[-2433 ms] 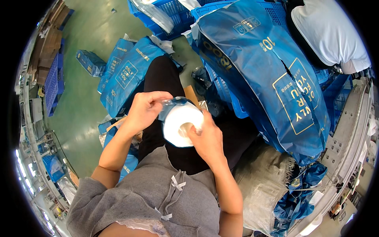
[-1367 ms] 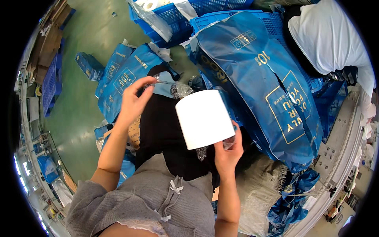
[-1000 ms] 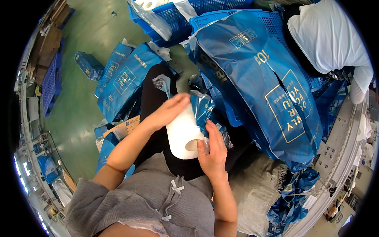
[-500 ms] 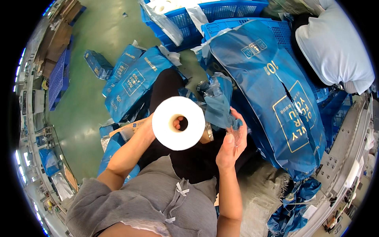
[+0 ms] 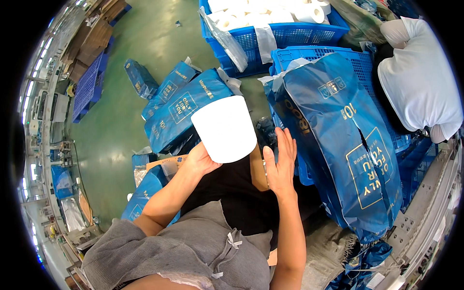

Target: The person picks up individual toilet paper rolls from a blue crate and places them into blue plastic bags.

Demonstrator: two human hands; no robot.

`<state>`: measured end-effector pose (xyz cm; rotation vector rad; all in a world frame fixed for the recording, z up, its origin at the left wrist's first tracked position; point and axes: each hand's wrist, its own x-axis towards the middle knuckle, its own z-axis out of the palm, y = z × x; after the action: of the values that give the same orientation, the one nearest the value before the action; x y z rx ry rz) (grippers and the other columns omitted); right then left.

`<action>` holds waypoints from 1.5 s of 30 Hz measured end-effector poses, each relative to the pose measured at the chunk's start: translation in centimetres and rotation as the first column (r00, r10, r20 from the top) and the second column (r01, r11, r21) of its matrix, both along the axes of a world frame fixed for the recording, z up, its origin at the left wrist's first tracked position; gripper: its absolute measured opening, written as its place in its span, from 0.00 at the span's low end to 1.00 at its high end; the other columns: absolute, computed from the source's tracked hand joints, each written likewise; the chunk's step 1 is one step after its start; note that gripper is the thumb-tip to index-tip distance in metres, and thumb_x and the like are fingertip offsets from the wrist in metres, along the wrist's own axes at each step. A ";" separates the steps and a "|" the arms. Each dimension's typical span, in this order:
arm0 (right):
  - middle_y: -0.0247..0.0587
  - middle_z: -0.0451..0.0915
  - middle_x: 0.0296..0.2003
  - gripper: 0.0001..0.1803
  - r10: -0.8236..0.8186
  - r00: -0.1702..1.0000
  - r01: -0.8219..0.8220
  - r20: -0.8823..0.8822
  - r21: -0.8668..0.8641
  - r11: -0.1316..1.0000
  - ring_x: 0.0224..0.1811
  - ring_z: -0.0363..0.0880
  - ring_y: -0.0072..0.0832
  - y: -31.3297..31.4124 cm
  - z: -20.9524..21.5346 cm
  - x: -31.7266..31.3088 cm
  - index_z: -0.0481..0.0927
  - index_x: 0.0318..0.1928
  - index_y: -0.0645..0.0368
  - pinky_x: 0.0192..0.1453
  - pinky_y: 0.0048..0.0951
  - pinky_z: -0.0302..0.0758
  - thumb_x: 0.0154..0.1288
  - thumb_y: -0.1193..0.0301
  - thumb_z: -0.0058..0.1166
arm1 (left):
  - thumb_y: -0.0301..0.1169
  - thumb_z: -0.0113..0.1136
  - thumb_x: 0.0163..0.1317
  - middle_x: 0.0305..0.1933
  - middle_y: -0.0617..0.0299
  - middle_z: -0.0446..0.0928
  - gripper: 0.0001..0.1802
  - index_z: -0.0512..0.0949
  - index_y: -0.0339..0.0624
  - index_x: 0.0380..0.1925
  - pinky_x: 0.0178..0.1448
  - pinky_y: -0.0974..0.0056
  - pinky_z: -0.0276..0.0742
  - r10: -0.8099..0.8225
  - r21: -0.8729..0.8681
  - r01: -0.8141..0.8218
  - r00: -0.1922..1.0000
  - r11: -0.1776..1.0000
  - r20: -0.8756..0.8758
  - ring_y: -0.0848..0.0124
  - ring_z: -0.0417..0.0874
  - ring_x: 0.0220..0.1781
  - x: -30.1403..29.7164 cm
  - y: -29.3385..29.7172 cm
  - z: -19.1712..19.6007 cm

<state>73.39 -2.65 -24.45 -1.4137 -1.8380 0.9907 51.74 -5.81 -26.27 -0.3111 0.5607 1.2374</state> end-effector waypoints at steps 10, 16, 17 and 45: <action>0.55 0.60 0.64 0.37 -0.090 0.870 -0.004 -0.485 -0.189 0.982 0.67 0.59 0.43 -1.8 1.8 -0.9 0.50 0.68 0.63 0.69 0.40 0.54 0.66 0.60 0.50 | 0.39 0.42 0.72 0.56 0.57 0.71 0.20 0.67 0.37 0.56 0.63 0.60 0.72 -0.059 -0.021 0.057 0.990 0.998 -0.125 0.66 0.73 0.59 2.9 1.0 2.5; 0.54 0.60 0.64 0.35 -0.239 0.774 0.062 -0.586 -0.305 0.950 0.66 0.62 0.42 -3.8 0.5 0.3 0.50 0.68 0.65 0.67 0.38 0.59 0.70 0.61 0.46 | 0.42 0.48 0.68 0.60 0.56 0.69 0.25 0.65 0.38 0.60 0.63 0.57 0.69 -0.135 0.031 0.150 0.949 0.988 -0.286 0.64 0.71 0.60 3.4 0.8 2.5; 0.53 0.62 0.63 0.34 -0.273 0.761 0.064 -0.588 -0.351 0.934 0.64 0.64 0.40 -4.1 0.6 0.6 0.50 0.68 0.65 0.66 0.37 0.61 0.71 0.61 0.44 | 0.42 0.50 0.68 0.59 0.57 0.69 0.25 0.65 0.38 0.59 0.62 0.57 0.69 -0.145 0.040 0.169 0.928 0.985 -0.343 0.65 0.72 0.60 3.3 0.8 2.4; 0.45 0.74 0.52 0.28 -0.365 0.798 0.119 -0.479 -0.468 0.876 0.56 0.69 0.30 -7.0 -0.2 4.2 0.69 0.58 0.68 0.63 0.31 0.62 0.63 0.63 0.57 | 0.31 0.66 0.56 0.41 0.57 0.73 0.33 0.60 0.41 0.58 0.53 0.67 0.71 -0.231 0.040 0.423 0.569 0.905 -0.789 0.71 0.76 0.47 6.1 -0.4 3.0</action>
<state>77.60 -9.68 -24.66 -1.3564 -1.0134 1.5242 57.81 -6.24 -23.23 0.5625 1.1544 1.0037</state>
